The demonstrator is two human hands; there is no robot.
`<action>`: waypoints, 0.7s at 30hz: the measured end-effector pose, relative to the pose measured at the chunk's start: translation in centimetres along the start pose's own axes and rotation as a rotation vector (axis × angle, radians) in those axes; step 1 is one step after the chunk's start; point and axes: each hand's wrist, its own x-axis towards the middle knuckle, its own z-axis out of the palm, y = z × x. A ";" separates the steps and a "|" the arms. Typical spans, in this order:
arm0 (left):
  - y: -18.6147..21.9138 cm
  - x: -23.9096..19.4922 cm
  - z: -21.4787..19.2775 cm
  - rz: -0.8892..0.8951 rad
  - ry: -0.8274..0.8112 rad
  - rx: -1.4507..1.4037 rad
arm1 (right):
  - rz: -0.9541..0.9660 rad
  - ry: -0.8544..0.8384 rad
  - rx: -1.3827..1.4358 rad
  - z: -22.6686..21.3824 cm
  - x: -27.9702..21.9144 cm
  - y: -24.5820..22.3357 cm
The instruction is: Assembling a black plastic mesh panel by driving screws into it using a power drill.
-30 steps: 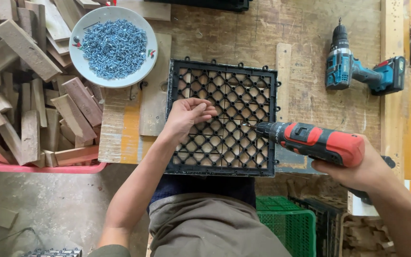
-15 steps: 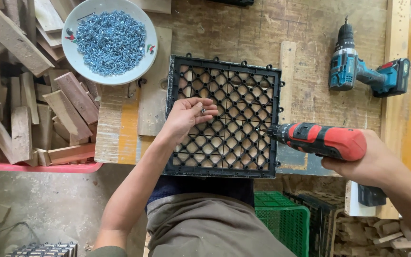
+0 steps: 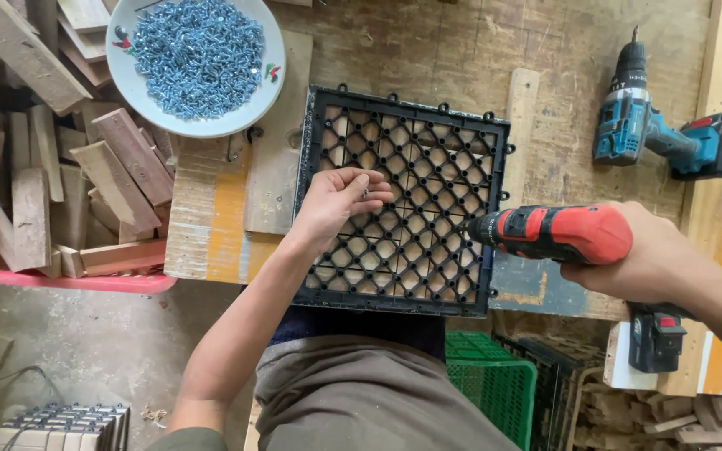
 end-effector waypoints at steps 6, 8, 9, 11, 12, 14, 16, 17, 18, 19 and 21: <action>-0.2 0.3 -0.3 -0.003 -0.037 0.011 | -0.017 0.002 -0.024 -0.1 0.0 -0.3; -0.1 0.2 -0.2 0.000 -0.021 0.009 | -0.032 -0.014 -0.119 -1.1 -0.9 -1.6; -0.1 0.1 0.0 -0.002 -0.007 0.005 | -0.043 -0.034 -0.216 -1.5 -1.3 -2.1; -0.5 0.1 -0.1 0.005 0.004 -0.007 | -0.091 -0.041 -0.254 -2.0 -1.2 -2.2; -0.6 0.2 0.0 0.015 0.017 -0.025 | -0.141 -0.044 -0.299 -2.4 -1.0 -2.3; -0.7 0.0 0.3 0.020 0.037 -0.032 | -0.130 -0.029 -0.266 -2.3 -0.4 -1.3; -1.4 0.1 0.4 0.031 0.066 -0.040 | -0.128 -0.009 -0.237 -2.1 -0.7 -0.6; -2.1 0.5 0.3 0.035 0.075 -0.058 | -0.101 -0.003 -0.143 -1.9 -1.4 -0.3; -2.7 0.7 0.0 0.043 0.093 -0.074 | -0.084 0.006 -0.049 -1.7 -1.8 -0.1; -2.1 0.6 0.0 0.059 0.109 -0.072 | -0.102 0.019 -0.052 -0.7 -1.4 1.0; -1.7 0.3 0.6 -0.022 0.086 -0.162 | -0.106 0.179 0.156 2.2 -1.4 3.8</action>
